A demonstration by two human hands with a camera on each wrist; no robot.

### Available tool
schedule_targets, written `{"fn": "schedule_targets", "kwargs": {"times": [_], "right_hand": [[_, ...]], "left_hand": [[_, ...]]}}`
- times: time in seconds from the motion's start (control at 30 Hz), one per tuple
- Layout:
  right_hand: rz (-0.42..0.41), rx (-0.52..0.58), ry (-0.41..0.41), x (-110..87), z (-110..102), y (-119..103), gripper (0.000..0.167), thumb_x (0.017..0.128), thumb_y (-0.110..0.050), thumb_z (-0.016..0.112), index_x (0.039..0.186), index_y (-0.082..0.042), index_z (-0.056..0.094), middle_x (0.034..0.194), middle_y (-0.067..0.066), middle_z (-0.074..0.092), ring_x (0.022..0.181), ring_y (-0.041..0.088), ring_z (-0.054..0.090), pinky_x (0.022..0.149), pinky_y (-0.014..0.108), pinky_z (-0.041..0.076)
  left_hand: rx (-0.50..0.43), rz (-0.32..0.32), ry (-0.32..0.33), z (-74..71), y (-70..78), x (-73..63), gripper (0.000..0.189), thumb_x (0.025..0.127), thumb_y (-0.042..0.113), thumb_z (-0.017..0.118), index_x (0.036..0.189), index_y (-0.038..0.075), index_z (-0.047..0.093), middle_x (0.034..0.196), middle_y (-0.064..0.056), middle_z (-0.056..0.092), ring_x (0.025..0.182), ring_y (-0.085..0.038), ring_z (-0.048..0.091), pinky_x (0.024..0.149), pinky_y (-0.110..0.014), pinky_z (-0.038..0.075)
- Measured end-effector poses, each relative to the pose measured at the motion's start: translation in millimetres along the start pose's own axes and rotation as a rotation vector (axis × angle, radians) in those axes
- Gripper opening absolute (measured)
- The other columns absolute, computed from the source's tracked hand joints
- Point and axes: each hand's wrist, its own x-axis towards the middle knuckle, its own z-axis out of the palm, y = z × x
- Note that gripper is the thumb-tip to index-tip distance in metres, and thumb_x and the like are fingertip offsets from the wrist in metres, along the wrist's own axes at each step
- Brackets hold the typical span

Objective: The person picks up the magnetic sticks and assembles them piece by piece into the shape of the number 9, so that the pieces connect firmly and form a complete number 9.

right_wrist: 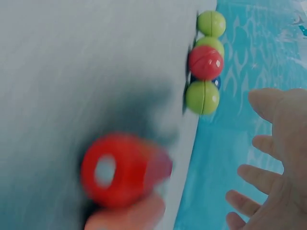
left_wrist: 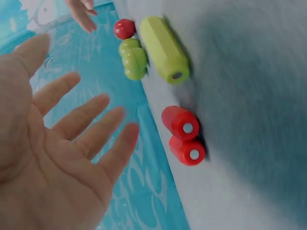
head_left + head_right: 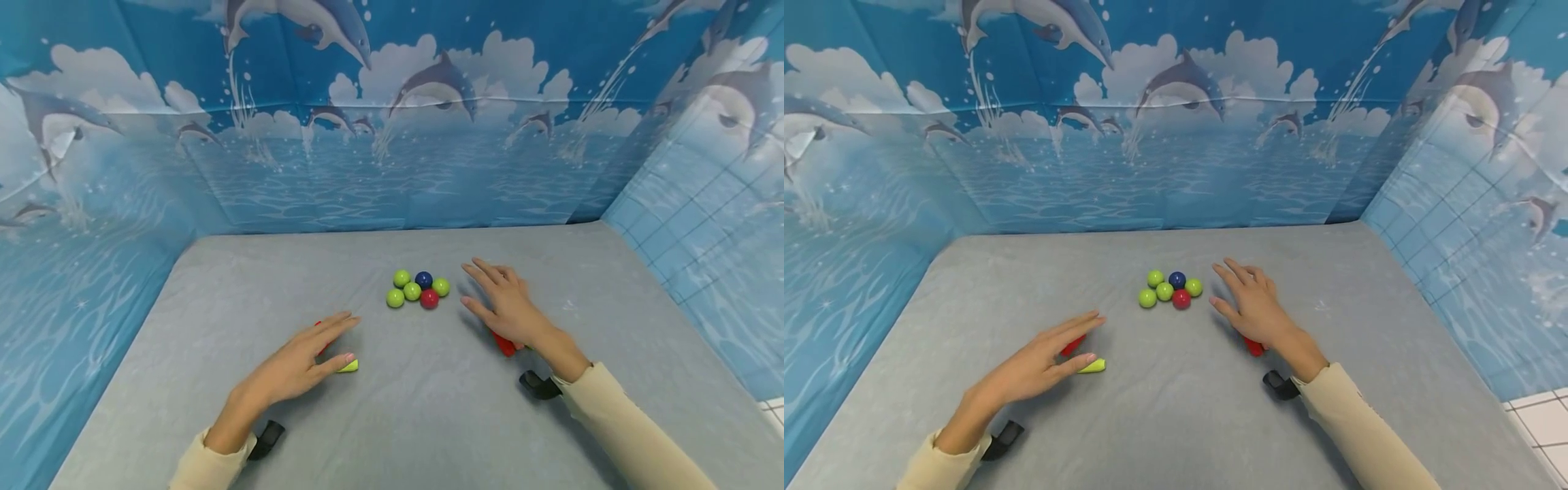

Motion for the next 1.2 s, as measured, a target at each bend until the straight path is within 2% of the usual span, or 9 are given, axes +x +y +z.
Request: {"fn": "schedule_targets", "kwargs": {"times": [0.13,0.23,0.3,0.37,0.47,0.6,0.77,1.03,1.2], "right_hand": [[-0.024,0.016,0.02,5.5,8,-10,0.059,0.1,-0.032,0.063,0.152,-0.017,0.042,0.159,0.021,0.031,0.132,0.049,0.034,0.098,0.071,0.028],[-0.042,0.035,0.029,8.4,13,-17,0.054,0.099,-0.03,0.064,0.149,-0.02,0.048,0.157,0.022,0.034,0.131,0.051,0.035,0.098,0.07,0.03],[-0.046,0.067,0.026,9.9,16,-21,0.052,0.099,-0.03,0.065,0.148,-0.02,0.05,0.153,0.022,0.037,0.128,0.048,0.038,0.098,0.068,0.031],[-0.051,0.145,0.015,11.6,18,-26,0.049,0.099,-0.029,0.065,0.145,-0.02,0.053,0.148,0.021,0.042,0.126,0.043,0.04,0.099,0.065,0.032],[-0.046,0.294,-0.016,14.7,22,-32,0.046,0.099,-0.024,0.066,0.143,-0.017,0.055,0.136,0.018,0.049,0.117,0.036,0.048,0.095,0.056,0.041],[-0.01,0.413,-0.043,17.3,29,-38,0.044,0.097,-0.014,0.067,0.14,-0.014,0.057,0.123,0.018,0.055,0.103,0.03,0.058,0.08,0.042,0.051],[0.028,0.411,-0.023,17.1,36,-43,0.042,0.095,-0.006,0.068,0.135,-0.01,0.059,0.12,0.021,0.055,0.094,0.026,0.061,0.074,0.036,0.05],[0.062,0.336,-0.028,19.9,38,-47,0.045,0.095,-0.008,0.068,0.139,-0.009,0.057,0.12,0.018,0.053,0.095,0.024,0.062,0.079,0.04,0.053],[0.064,0.316,-0.027,22.7,39,-48,0.039,0.095,-0.008,0.068,0.133,-0.009,0.061,0.122,0.017,0.054,0.097,0.025,0.062,0.081,0.041,0.054]], "left_hand": [[-0.054,0.053,0.009,1.6,-0.9,0.8,0.053,0.096,0.036,0.068,0.146,0.026,0.052,0.151,0.001,0.05,0.142,-0.023,0.044,0.112,-0.053,0.038],[-0.077,0.087,0.012,2.8,-2.8,1.6,0.049,0.095,0.03,0.071,0.141,0.021,0.058,0.144,0.005,0.055,0.135,-0.021,0.051,0.107,-0.051,0.043],[-0.127,0.094,0.004,4.3,-5.0,2.9,0.046,0.094,0.026,0.072,0.138,0.019,0.06,0.14,0.006,0.058,0.131,-0.02,0.054,0.105,-0.05,0.046],[-0.187,0.097,-0.01,6.4,-6.7,5.1,0.043,0.094,0.02,0.072,0.136,0.017,0.061,0.137,0.004,0.06,0.129,-0.021,0.056,0.104,-0.048,0.047],[-0.251,0.1,-0.027,10.9,-8.5,7.7,0.04,0.094,0.012,0.071,0.132,0.012,0.063,0.133,0.0,0.063,0.126,-0.022,0.058,0.104,-0.043,0.048],[-0.257,0.089,-0.046,19.7,-10.0,9.5,0.037,0.093,0.004,0.069,0.129,0.011,0.064,0.13,0.002,0.064,0.123,-0.02,0.059,0.104,-0.038,0.048],[-0.241,0.083,-0.054,27.7,-12.5,11.7,0.037,0.092,0.001,0.069,0.127,0.012,0.065,0.127,0.003,0.065,0.12,-0.018,0.059,0.101,-0.035,0.049],[-0.236,0.096,-0.038,27.7,-14.6,11.3,0.034,0.092,-0.002,0.068,0.125,0.009,0.065,0.124,-0.005,0.066,0.113,-0.021,0.063,0.098,-0.035,0.052],[-0.222,0.109,-0.026,27.8,-15.5,11.0,0.034,0.092,-0.003,0.067,0.124,0.009,0.065,0.122,-0.005,0.067,0.11,-0.021,0.065,0.096,-0.037,0.053]]}}
